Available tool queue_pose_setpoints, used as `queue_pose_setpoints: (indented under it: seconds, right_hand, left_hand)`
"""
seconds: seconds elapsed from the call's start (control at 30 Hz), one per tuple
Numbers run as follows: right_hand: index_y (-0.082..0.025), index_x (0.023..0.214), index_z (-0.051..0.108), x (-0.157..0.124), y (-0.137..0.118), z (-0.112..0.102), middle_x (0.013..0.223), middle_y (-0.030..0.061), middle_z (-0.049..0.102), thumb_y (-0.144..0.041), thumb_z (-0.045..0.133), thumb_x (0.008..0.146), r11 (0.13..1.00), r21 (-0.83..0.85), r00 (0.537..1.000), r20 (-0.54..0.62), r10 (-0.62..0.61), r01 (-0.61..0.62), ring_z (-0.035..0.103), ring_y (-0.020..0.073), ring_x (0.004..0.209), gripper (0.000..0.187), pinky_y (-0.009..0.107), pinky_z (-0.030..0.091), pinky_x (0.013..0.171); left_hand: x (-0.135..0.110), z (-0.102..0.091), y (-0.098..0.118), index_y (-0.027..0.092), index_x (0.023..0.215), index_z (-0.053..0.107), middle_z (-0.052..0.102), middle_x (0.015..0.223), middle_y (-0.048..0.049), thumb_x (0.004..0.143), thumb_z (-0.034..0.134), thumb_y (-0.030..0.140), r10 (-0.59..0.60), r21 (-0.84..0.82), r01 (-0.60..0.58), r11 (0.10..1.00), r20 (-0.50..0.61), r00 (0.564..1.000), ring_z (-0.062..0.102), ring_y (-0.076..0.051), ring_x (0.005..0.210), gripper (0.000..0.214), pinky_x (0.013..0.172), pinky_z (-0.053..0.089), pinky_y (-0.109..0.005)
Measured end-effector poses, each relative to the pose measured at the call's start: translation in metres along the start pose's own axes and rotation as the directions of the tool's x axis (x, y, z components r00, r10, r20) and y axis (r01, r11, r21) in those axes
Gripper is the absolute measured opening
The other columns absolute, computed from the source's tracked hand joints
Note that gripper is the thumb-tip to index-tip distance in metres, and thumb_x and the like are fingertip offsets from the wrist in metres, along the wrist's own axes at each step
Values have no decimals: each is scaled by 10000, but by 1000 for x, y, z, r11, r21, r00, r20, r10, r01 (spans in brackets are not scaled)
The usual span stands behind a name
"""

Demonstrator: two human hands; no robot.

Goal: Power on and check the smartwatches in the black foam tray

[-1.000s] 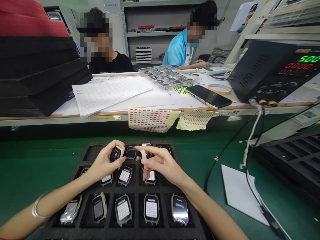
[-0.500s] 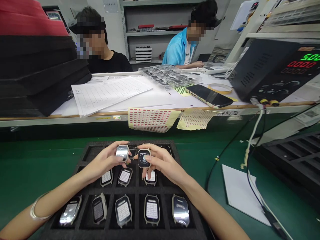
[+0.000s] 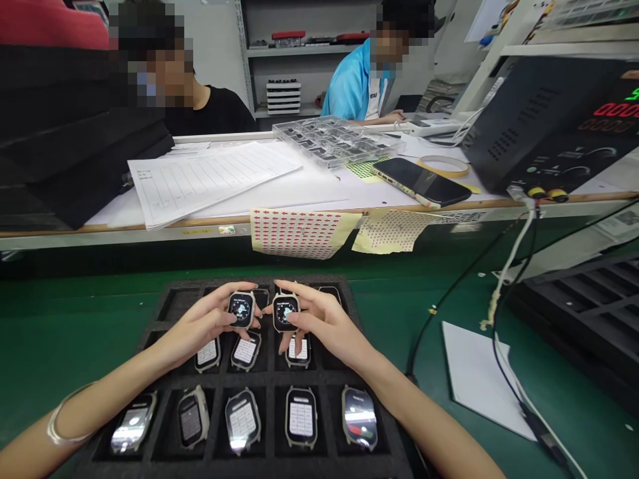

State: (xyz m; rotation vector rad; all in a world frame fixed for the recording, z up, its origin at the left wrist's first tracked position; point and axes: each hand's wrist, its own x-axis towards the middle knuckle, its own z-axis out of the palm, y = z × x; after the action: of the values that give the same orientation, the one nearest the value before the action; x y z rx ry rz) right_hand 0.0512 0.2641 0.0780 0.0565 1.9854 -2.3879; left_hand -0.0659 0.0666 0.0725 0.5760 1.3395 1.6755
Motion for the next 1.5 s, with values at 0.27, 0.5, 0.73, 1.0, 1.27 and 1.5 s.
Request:
queue_pose_setpoints:
  seconds: [0.27,0.5,0.73,1.0,1.27,1.5]
  right_hand:
    - [-183,1324,481,0,1,1,1050,106,674,-247,611,875,1000,3,1000,-19,-14,14,676,141,580,471,216,541,465]
    - [-185,1325,470,-3,0,1,1058,108,669,-257,618,880,998,-32,998,17,-57,57,649,112,575,475,198,528,468]
    - [-282,1422,301,-17,-6,-1,1205,89,578,-171,669,825,992,-113,989,141,-47,63,667,173,803,710,296,581,650]
    - [-242,1256,526,-45,-17,-42,1087,88,582,-315,659,813,575,-818,1000,3,-31,20,598,247,921,468,386,520,801]
    - [-295,1364,441,-53,-14,-48,1223,93,463,-375,612,843,348,-936,997,70,34,54,458,279,1170,555,417,416,961]
    - [-286,1231,560,-39,-33,-57,1211,72,509,-463,595,853,356,-929,992,120,29,102,493,264,1138,419,373,438,937]
  left_hand:
    - [2,-1,-1,188,1162,507,645,987,-62,792,455,70,17,25,-17,1000,27,999,637,-204,913,392,746,530,-319]
    - [1,-5,-6,198,1170,498,638,1029,-64,804,466,66,50,20,-51,998,80,996,624,-210,954,391,777,535,-338]
    - [2,-5,-4,186,1156,504,651,1018,-74,797,491,61,65,-12,-64,998,74,995,629,-209,953,380,782,531,-337]
    - [3,1,3,172,1107,520,661,908,-78,818,639,232,84,-11,-83,996,28,996,643,-205,862,318,739,539,-350]
    - [4,1,1,158,1068,531,657,854,-75,800,678,310,97,15,-98,995,31,995,637,-191,805,341,662,547,-318]
    - [4,1,1,156,1046,530,656,872,-84,783,689,327,110,21,-110,994,25,994,633,-196,792,352,648,545,-333]
